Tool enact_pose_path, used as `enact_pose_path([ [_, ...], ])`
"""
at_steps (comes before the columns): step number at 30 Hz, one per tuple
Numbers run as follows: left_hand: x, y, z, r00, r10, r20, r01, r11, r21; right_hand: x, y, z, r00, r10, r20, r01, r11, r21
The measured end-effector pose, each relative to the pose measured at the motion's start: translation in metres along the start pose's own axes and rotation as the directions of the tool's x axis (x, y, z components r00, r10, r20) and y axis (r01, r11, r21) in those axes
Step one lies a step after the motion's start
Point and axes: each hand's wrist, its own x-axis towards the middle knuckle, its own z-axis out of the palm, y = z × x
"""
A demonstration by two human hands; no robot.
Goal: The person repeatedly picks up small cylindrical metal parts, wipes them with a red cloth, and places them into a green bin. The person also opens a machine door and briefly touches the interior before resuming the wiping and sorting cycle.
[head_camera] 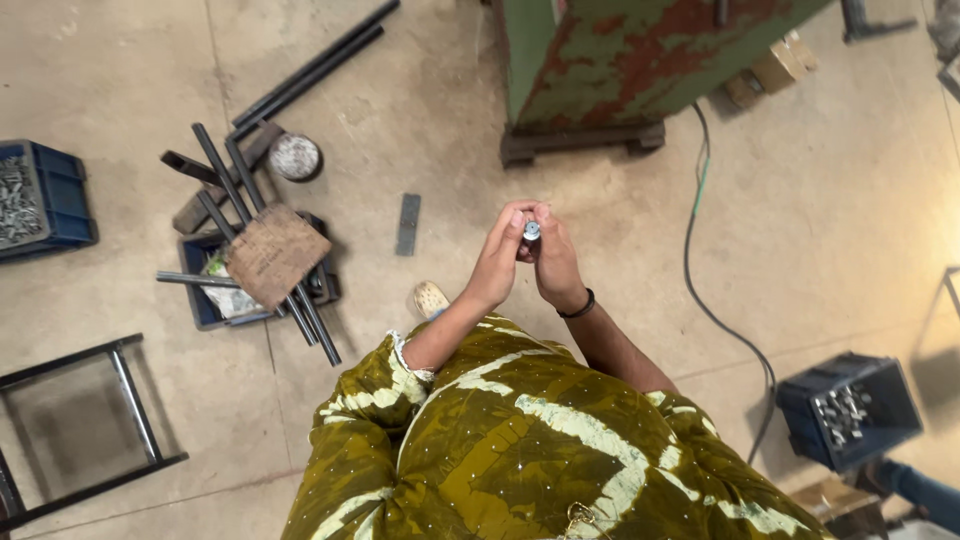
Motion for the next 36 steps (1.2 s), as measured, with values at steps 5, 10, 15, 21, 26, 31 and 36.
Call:
enact_pose_path([
  [5,0.032,0.053,-0.022,0.872,0.489,0.026,-0.375,0.633,0.677,0.039,-0.004,0.015,0.997,-0.076,-0.019,0.074,0.995,-0.074],
  [10,0.059,0.085,-0.048,0.845,0.533,-0.039,-0.291,0.519,0.804,0.053,-0.019,0.017,1.0,-0.007,-0.013,0.006,0.992,-0.127],
  [15,0.094,0.082,-0.07,0.911,0.411,0.044,-0.196,0.336,0.921,0.073,-0.027,0.016,0.997,0.068,0.026,-0.064,0.991,-0.116],
  [21,0.141,0.071,-0.084,0.993,-0.103,-0.066,0.118,0.944,0.309,0.147,-0.032,0.01,0.983,-0.002,0.185,0.024,0.993,-0.117],
  [26,0.194,0.084,-0.11,0.984,-0.166,-0.058,0.172,0.977,0.123,0.238,-0.041,0.004,0.927,0.04,0.372,-0.009,0.996,-0.086],
  [31,0.241,0.108,-0.121,0.985,-0.135,-0.108,0.144,0.986,0.087,0.322,-0.065,0.004,0.827,0.098,0.554,-0.001,0.985,-0.173],
  [36,0.276,0.12,-0.118,0.967,-0.073,-0.244,0.084,0.996,0.033,0.388,-0.092,0.014,0.731,0.138,0.668,0.018,0.975,-0.221],
])
